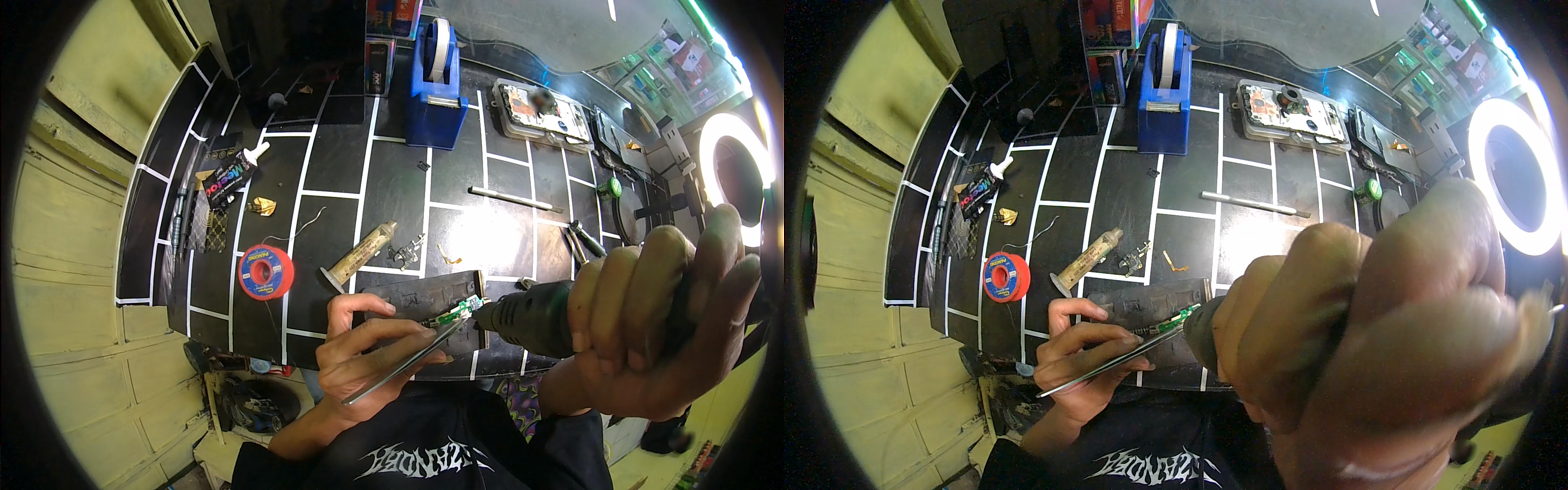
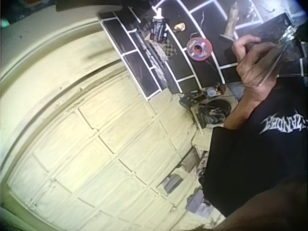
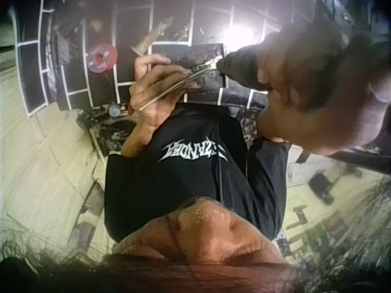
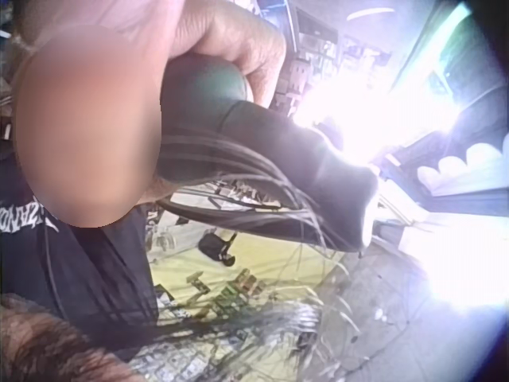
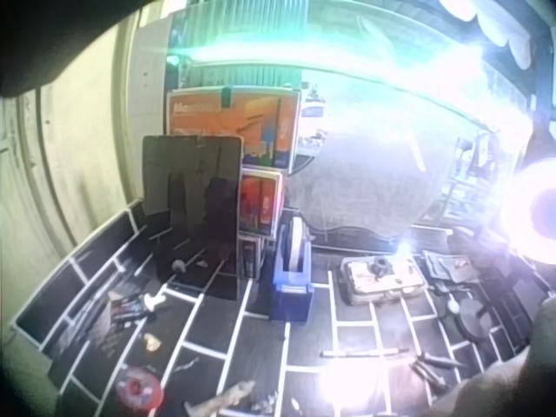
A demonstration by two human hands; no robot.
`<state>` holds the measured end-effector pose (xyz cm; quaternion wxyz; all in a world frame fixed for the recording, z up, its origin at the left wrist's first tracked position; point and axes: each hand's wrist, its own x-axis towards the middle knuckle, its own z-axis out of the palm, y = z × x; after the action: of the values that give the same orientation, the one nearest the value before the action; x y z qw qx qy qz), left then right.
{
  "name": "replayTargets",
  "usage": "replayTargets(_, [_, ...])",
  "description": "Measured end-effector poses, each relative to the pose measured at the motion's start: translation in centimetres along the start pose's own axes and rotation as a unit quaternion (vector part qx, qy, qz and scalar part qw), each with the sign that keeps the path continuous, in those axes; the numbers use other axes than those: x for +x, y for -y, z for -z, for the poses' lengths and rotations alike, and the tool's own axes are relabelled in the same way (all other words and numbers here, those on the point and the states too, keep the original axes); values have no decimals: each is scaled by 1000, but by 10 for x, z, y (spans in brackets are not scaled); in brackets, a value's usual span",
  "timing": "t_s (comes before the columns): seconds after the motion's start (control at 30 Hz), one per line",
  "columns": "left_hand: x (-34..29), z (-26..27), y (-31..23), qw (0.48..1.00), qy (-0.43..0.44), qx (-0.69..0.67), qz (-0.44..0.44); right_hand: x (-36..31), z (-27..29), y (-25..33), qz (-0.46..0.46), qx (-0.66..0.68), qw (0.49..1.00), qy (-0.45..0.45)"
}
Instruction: The person uses a soldering iron and tweezers to apply solder to a small green circuit board held in a vise. They repeatedly heat and feed solder onto specific points, then inspect the board and adjust components with tweezers.
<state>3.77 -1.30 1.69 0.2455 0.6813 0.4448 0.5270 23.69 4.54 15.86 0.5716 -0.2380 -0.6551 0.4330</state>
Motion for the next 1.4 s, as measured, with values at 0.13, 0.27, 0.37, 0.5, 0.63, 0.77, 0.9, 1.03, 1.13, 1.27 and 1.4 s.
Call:
replayTargets(0.13, [1, -1, -1, 1000, 6, 4, 3, 1, 0, 2, -7, 2, 1000, -2])
replayTargets(0.27, [0, -1, -1, 1000, 10, 6, 2, 2, 0, 0, 2, 11, 1000, -3])
replayTargets(0.37, [1, -2, 0, 1000, 6, 5, -5, 2, -1, -1, 9, 10, 1000, -12])
replayTargets(0.5, [1, -3, -2, 1000, 6, 6, 0, 2, -1, -2, 18, 3, 1000, -22])
replayTargets(0.63, [2, -4, -2, 1000, 5, 6, -1, 0, -5, 1, 10, -29, 998, -58])
replayTargets(0.77, [2, -5, -1, 1000, 6, 5, -1, 1, -2, 2, 10, -26, 999, -41])
replayTargets(0.9, [2, -5, -3, 1000, 7, 9, -2, 2, 4, 0, 21, -6, 1000, -7])
replayTargets(1.03, [2, -6, -1, 1000, -1, 10, -12, 1, 3, 1, 22, -18, 999, -23])
replayTargets(1.13, [2, -6, 0, 1000, -7, 8, -13, 1, -1, 3, 14, -31, 998, -45])
replayTargets(1.27, [1, -7, 0, 1000, -6, 10, -14, 2, 4, 2, 16, -18, 1000, -19])
replayTargets(1.4, [2, -7, 0, 1000, -9, 9, -14, 2, 3, 3, 15, -29, 999, -26])
